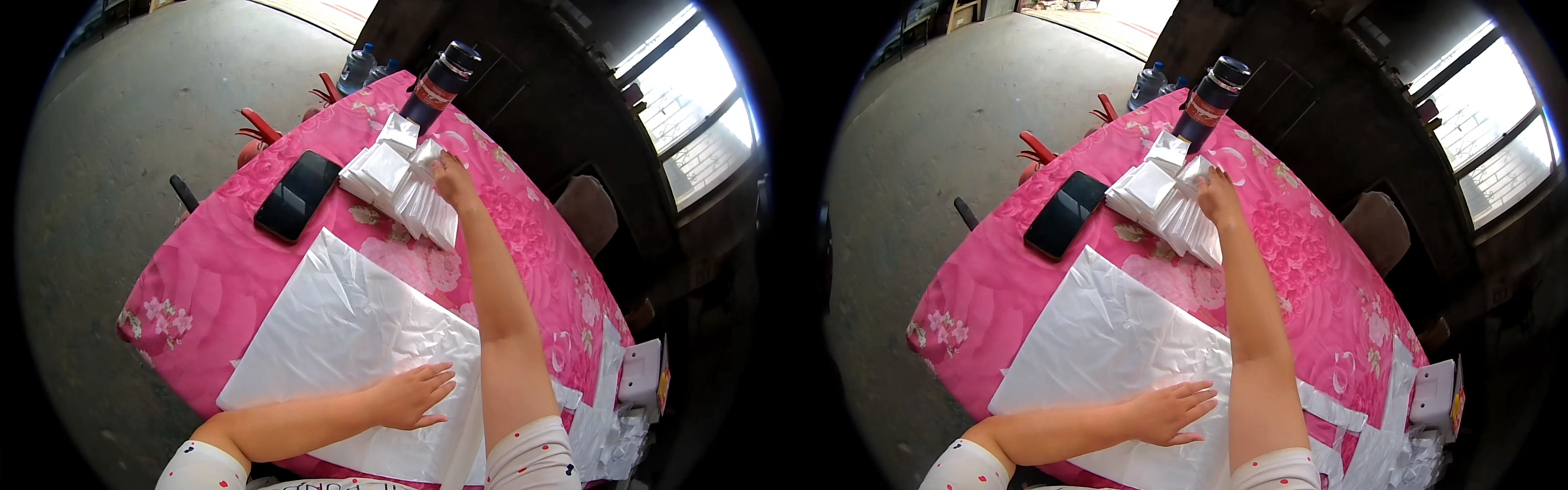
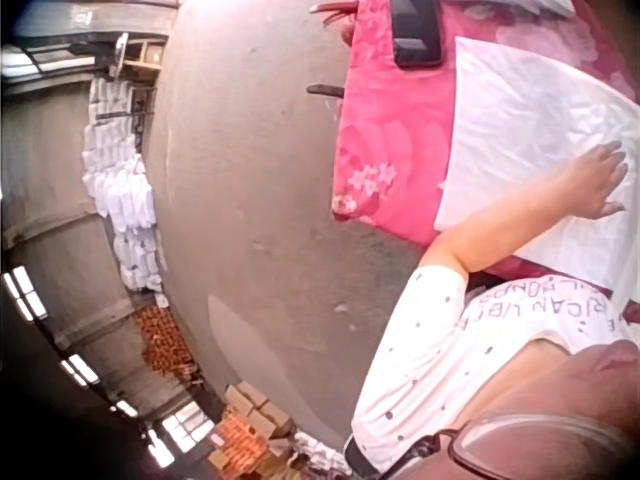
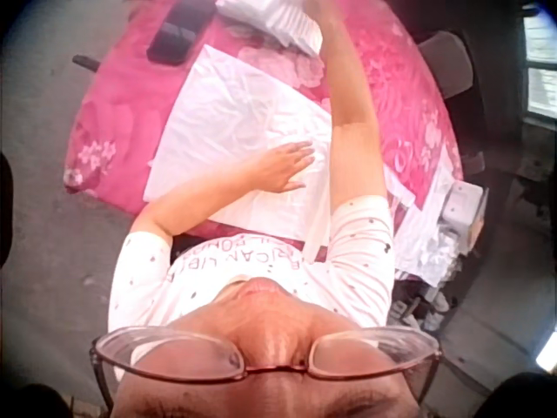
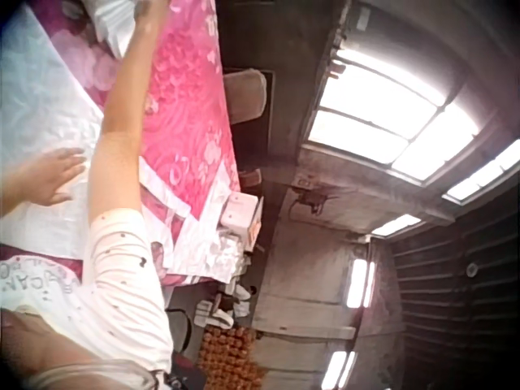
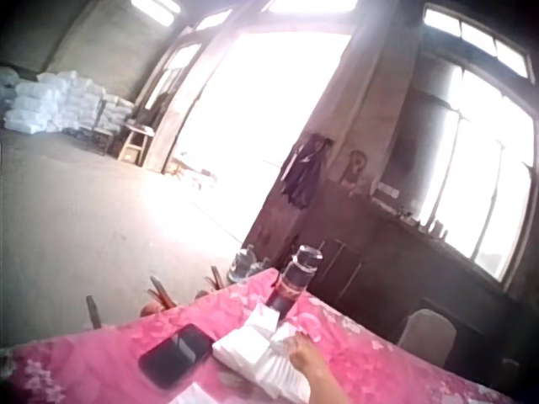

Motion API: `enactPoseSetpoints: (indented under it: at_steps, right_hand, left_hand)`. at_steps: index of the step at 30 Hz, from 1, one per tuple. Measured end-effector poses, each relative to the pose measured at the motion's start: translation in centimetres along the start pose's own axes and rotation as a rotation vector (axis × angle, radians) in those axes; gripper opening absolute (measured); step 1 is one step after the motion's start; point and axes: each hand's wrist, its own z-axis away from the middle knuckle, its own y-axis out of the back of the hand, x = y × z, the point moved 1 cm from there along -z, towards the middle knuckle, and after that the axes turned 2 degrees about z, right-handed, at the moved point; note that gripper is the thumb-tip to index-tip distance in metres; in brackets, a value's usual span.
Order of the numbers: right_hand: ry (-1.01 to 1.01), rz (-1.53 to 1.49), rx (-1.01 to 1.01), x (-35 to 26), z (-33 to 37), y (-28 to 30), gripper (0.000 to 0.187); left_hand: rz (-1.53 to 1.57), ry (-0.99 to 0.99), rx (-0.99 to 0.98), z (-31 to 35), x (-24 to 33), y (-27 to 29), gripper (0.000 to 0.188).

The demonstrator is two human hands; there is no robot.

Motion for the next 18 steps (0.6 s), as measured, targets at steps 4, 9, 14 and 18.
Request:
enactPoseSetpoints:
  at_steps: [4,9,14,18]
  right_hand:
    - [-0.041,-0.006,-0.119,0.1,0.3,0.6,0.053]
    - [-0.079,0.075,0.016,3.4,0.6,0.5,0.057]
    - [-0.057,-0.088,0.23,2.6,-1.0,-0.2,0.052]
    - [-0.073,-0.125,0.115,1.1,-1.5,-1.1,0.045]
  left_hand:
    - [0.011,0.029,0.004,0.1,-0.1,0.0,0.057]
    - [-0.026,0.018,0.004,0.0,0.1,-0.4,0.058]
    - [-0.004,0.021,0.021,0.1,-0.1,-0.6,0.058]
    - [0.019,0.032,0.047,0.3,-0.3,-0.8,0.058]
